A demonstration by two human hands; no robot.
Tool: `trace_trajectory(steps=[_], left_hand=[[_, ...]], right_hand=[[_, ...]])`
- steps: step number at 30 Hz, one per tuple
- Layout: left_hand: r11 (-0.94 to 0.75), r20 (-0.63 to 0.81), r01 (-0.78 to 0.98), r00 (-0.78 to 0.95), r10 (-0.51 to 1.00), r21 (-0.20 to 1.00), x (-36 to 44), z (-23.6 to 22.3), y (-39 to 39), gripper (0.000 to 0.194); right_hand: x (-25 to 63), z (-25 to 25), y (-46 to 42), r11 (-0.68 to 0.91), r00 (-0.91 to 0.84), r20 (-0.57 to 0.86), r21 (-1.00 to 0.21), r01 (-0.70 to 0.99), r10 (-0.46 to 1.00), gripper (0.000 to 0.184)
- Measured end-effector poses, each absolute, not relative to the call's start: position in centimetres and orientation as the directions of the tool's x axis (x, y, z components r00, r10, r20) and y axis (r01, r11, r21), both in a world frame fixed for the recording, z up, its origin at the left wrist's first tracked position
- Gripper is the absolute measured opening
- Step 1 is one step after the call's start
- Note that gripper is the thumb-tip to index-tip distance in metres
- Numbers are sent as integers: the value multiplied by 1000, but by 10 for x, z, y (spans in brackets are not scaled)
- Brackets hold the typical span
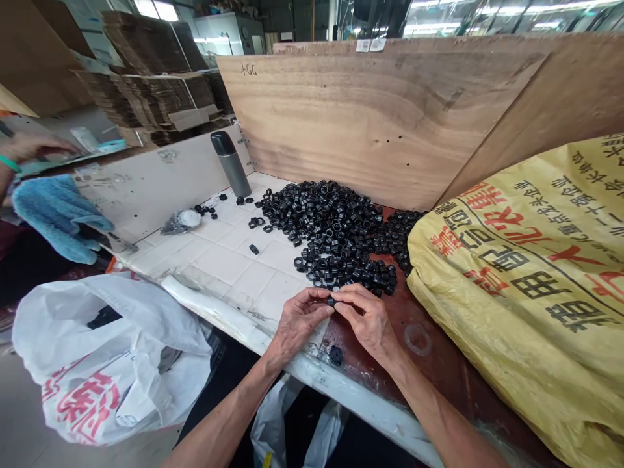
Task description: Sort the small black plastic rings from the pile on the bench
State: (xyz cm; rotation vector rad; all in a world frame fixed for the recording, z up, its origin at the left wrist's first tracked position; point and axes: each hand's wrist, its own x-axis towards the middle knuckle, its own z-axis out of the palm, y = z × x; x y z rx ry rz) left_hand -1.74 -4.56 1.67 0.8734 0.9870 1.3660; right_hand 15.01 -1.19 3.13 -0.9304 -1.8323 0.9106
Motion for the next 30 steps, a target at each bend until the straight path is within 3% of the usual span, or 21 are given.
trace_trajectory(steps=[9, 15, 18, 30], left_hand=[[56, -58, -368, 7, 998, 928, -14, 20, -48, 31], [36, -44, -401, -10, 999, 915, -15, 21, -48, 30], [49, -51, -393, 5, 999, 918, -15, 21, -48, 30], [29, -35, -388, -8, 999, 921, -17, 14, -47, 32]], right_hand=[[148, 24, -17, 409, -309, 303, -831, 378, 901, 30], [152, 27, -17, 476, -412, 304, -770, 425, 859, 13], [154, 28, -16, 481, -383, 318, -734, 479, 867, 34], [153, 40, -17, 442, -369, 294, -789, 426, 882, 18]])
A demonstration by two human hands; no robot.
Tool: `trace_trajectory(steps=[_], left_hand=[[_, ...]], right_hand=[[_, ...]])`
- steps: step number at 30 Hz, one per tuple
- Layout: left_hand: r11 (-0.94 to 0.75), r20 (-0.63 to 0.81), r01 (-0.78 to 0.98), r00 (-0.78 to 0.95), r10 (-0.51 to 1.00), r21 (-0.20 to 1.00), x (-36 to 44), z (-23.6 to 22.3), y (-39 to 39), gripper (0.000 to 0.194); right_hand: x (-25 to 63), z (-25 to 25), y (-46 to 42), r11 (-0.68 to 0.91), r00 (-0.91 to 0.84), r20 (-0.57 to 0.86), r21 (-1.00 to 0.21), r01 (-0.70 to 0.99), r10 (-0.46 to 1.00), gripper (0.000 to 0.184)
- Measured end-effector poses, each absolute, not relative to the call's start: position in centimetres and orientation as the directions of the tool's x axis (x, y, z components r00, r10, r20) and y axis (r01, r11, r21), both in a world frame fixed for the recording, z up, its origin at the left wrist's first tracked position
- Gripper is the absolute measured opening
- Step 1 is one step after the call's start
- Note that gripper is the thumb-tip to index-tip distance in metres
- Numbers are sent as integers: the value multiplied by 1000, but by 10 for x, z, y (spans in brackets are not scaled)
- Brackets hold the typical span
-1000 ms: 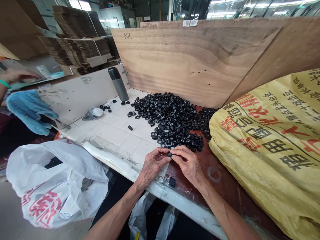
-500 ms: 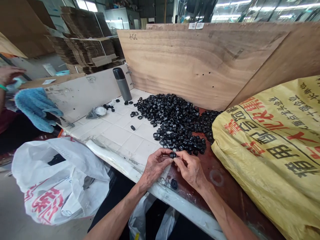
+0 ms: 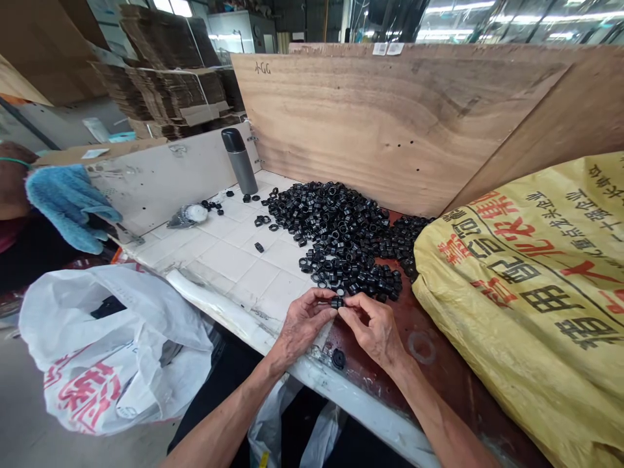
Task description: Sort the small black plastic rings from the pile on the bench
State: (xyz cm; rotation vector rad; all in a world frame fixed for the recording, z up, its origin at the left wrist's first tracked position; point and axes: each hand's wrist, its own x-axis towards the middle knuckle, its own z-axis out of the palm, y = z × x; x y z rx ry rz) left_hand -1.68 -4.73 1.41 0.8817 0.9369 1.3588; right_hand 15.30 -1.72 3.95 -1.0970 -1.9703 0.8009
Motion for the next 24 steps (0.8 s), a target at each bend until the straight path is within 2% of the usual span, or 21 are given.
trace_trajectory(steps=[2, 6, 10, 15, 17, 19, 24], left_hand=[[28, -35, -376, -12, 999, 926, -16, 14, -47, 31], [35, -34, -387, 9, 999, 921, -16, 15, -48, 30], [40, -38, -381, 14, 999, 924, -15, 16, -48, 30], [36, -29, -391, 25, 999, 920, -16, 17, -48, 30], [41, -25, -384, 46, 999, 922, -15, 18, -49, 31], [38, -30, -393, 26, 999, 919, -15, 20, -49, 32], [44, -50, -400, -4, 999, 915, -15, 25, -49, 31]], right_hand=[[153, 39, -17, 424, -365, 272, -788, 447, 890, 27], [153, 37, -16, 433, -378, 281, -798, 419, 882, 13], [154, 36, -15, 408, -342, 264, -782, 472, 902, 18], [153, 33, -15, 506, -396, 348, -752, 424, 850, 16], [152, 32, -15, 459, -349, 320, -757, 466, 881, 24], [151, 32, -16, 421, -323, 292, -776, 469, 900, 20], [152, 35, -18, 442, -374, 292, -791, 423, 880, 15]])
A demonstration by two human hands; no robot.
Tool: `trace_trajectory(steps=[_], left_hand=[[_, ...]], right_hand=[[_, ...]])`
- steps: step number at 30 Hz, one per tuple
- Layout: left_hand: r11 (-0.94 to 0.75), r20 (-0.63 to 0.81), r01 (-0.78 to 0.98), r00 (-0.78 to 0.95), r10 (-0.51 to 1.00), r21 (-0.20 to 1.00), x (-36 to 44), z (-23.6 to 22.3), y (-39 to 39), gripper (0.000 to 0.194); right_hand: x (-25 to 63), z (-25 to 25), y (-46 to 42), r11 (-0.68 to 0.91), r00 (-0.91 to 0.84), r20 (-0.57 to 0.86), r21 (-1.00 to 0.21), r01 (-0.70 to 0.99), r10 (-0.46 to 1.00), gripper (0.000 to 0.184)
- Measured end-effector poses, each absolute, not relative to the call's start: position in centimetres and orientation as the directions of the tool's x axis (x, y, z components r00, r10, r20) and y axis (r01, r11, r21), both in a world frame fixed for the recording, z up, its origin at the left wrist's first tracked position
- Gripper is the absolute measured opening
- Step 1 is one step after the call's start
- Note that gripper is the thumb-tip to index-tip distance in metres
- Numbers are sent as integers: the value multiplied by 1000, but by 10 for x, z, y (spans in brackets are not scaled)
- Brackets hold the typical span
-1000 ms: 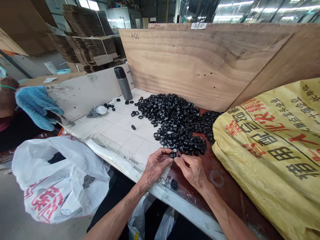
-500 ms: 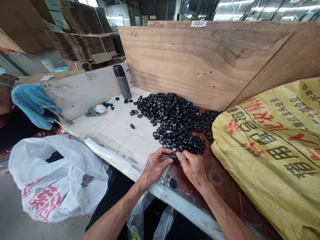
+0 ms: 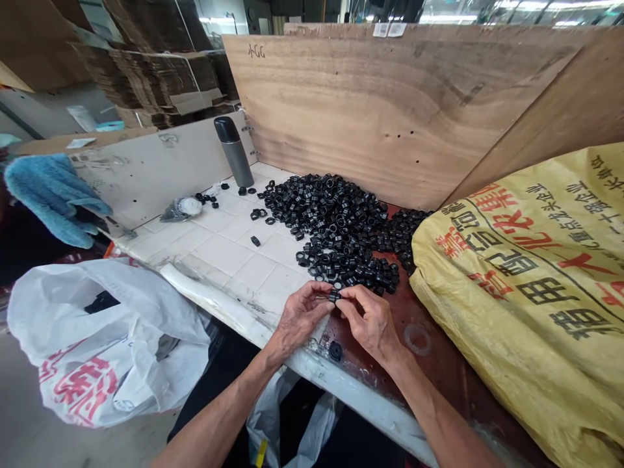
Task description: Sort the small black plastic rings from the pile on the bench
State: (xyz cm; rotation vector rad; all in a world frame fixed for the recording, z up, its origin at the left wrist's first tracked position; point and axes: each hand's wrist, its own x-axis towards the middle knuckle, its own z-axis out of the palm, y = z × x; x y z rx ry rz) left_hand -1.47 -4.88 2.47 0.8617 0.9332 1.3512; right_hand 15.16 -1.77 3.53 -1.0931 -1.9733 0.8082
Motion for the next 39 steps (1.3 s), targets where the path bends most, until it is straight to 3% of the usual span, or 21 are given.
trace_trajectory(steps=[3, 7, 12, 16, 20, 25, 27, 30, 35, 39], left_hand=[[51, -50, -386, 13, 999, 921, -15, 25, -49, 31], [43, -45, -391, 4, 999, 920, -15, 24, -48, 32], [23, -23, -366, 5, 1000, 930, -14, 18, -47, 34], [6, -6, -385, 1, 1000, 923, -14, 15, -48, 34], [28, -26, -349, 10, 1000, 937, -14, 19, -49, 33], [18, -16, -343, 10, 1000, 939, -14, 21, -49, 35], [-29, 29, -257, -4, 1000, 966, -14, 19, -50, 32], [-168, 168, -15, -25, 985, 986, -15, 15, -54, 26], [-376, 366, 318, 95, 926, 870, -20, 9, -63, 32], [-503, 423, 398, 276, 863, 767, -31, 12, -70, 38]], right_hand=[[152, 36, -18, 351, -359, 202, -836, 422, 911, 15], [152, 35, -17, 445, -386, 291, -796, 409, 875, 13], [151, 33, -17, 382, -361, 225, -803, 457, 905, 19], [151, 34, -17, 492, -397, 334, -763, 418, 855, 13], [151, 35, -18, 412, -373, 252, -792, 451, 893, 15], [149, 37, -20, 476, -357, 347, -788, 391, 867, 12], [146, 38, -21, 332, -323, 220, -877, 348, 921, 13], [142, 39, -22, -40, -272, -78, -989, 141, 959, 20], [135, 35, -28, -443, -341, -365, -876, -190, 866, 31], [140, 33, -28, -551, -446, -450, -825, -122, 773, 34]])
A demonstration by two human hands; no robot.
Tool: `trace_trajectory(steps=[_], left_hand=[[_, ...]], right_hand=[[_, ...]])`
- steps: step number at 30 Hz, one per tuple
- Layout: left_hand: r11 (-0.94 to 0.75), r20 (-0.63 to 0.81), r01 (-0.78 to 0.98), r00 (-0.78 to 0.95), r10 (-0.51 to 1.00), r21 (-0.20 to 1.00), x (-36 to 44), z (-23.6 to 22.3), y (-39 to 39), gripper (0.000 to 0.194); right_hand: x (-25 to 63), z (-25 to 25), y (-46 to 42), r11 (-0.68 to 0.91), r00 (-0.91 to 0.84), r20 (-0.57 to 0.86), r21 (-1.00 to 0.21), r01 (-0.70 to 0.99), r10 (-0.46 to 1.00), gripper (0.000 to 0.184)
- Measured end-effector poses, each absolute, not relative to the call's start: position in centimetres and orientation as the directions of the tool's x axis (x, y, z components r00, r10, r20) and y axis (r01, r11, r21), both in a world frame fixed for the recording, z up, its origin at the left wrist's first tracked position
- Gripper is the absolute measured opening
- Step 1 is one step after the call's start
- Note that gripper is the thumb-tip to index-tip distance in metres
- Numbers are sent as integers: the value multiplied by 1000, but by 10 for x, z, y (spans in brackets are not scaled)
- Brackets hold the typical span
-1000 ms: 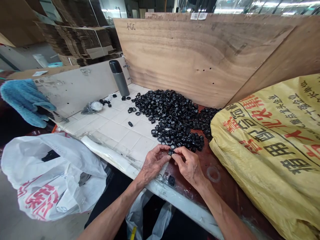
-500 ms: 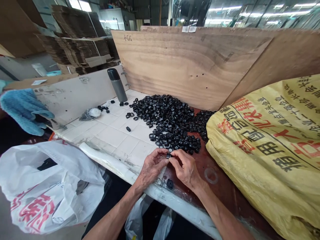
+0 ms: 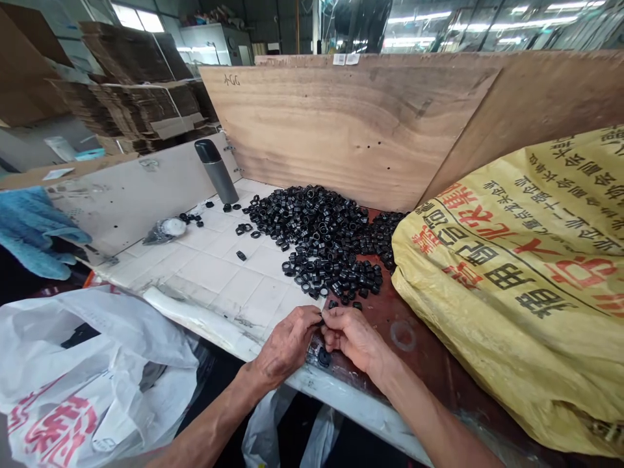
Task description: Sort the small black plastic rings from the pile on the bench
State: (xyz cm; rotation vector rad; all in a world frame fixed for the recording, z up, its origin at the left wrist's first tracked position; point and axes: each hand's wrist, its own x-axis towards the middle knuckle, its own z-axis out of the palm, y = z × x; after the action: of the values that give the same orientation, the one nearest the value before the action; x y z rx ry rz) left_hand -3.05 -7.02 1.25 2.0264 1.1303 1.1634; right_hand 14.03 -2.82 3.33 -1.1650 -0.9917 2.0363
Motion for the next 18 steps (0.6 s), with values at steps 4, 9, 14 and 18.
trace_trajectory(steps=[4, 9, 14, 18], left_hand=[[-431, 292, 465, 343, 893, 773, -39, 27, -77, 27], [-324, 187, 596, 281, 941, 735, -36, 34, -68, 21], [-213, 204, 642, 90, 975, 736, -22, 18, -40, 19], [-242, 243, 758, 114, 963, 606, -11, 4, -22, 32]], right_hand=[[167, 45, -10, -157, -243, -236, -939, 306, 941, 38], [186, 48, 5, 294, -269, 156, -734, 612, 950, 3], [166, 28, -6, 536, -490, 249, -564, 628, 835, 24], [163, 21, -8, 536, -499, 218, -493, 686, 839, 26]])
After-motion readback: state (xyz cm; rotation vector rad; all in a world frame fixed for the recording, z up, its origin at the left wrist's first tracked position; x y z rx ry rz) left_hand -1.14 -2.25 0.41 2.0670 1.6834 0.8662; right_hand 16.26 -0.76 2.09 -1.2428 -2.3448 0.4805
